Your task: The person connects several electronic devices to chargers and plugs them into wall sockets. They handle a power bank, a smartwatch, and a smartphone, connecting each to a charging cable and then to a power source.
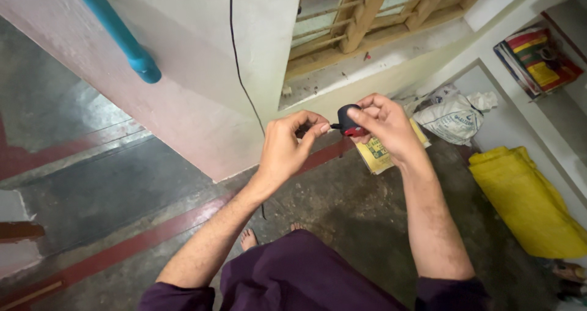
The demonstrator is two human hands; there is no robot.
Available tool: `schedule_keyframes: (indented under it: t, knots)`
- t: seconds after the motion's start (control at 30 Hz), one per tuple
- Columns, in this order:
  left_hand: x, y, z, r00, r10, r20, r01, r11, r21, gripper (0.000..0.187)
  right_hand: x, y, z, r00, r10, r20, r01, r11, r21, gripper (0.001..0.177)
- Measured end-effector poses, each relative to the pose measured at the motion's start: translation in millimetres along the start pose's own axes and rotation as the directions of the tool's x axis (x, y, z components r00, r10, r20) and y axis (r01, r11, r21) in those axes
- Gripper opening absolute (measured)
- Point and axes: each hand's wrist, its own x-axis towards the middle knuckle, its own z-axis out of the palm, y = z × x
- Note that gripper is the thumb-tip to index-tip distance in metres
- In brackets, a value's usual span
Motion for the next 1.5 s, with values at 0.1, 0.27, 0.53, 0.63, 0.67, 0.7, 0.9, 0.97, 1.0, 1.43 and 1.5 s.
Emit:
schedule_keyframes:
  t: [0.1, 0.27, 0.53, 0.63, 0.67, 0.7, 0.9, 0.97, 1.0, 1.43, 1.5]
  knots:
    - [-1, -6, 0, 0.999, 0.035, -0.04, -0.038, 0.997, -0.067, 0.012, -7, 4, 5, 0.989, -0.151, -0.013, 0.151, 0.989, -0.004, 0.043]
    - [-11, -34, 12, 0.997, -0.027, -0.074, 0.019, 0.993, -0.113, 0.013, -8, 32, 13, 0.973, -0.216, -0.082, 0.221, 0.973, 0.068, 0.057]
    - [-24, -83, 32, 0.977, -0.195, -0.087, 0.178, 0.968, -0.176, 0.015, 5, 84, 33, 0.921, -0.376, -0.102, 0.372, 0.927, -0.056, 0.05]
    - [-25, -99, 29, 0.965, -0.261, -0.025, 0.254, 0.954, -0.161, 0.025, 14, 91, 34, 0.912, -0.395, -0.108, 0.388, 0.918, -0.078, 0.05]
    - [-26, -105, 27, 0.955, -0.296, 0.007, 0.293, 0.944, -0.153, 0.03, 19, 92, 33, 0.907, -0.405, -0.112, 0.396, 0.913, -0.097, 0.05]
    - [-27, -112, 26, 0.959, -0.281, 0.029, 0.282, 0.955, -0.091, 0.031, 25, 92, 30, 0.901, -0.417, -0.118, 0.405, 0.907, -0.116, 0.049]
    - [-43, -168, 16, 0.946, -0.3, 0.121, 0.279, 0.946, 0.165, 0.029, 88, 104, 11, 0.856, -0.505, -0.113, 0.483, 0.858, -0.174, 0.048]
    - [-49, -192, 18, 0.922, -0.357, 0.152, 0.3, 0.904, 0.305, 0.03, 109, 115, 6, 0.889, -0.444, -0.11, 0.368, 0.838, -0.402, 0.047]
    - [-52, -205, 20, 0.925, -0.348, 0.153, 0.277, 0.892, 0.357, 0.031, 121, 121, 2, 0.903, -0.415, -0.116, 0.305, 0.805, -0.508, 0.047]
    - [-51, -383, 67, 0.828, -0.54, 0.15, 0.091, 0.394, 0.915, 0.015, 306, 296, -42, 0.941, -0.338, 0.03, 0.282, 0.729, -0.623, 0.05]
    - [-47, -391, 77, 0.83, -0.544, 0.121, 0.123, 0.39, 0.913, 0.015, 322, 311, -42, 0.94, -0.338, 0.04, 0.274, 0.679, -0.681, 0.049]
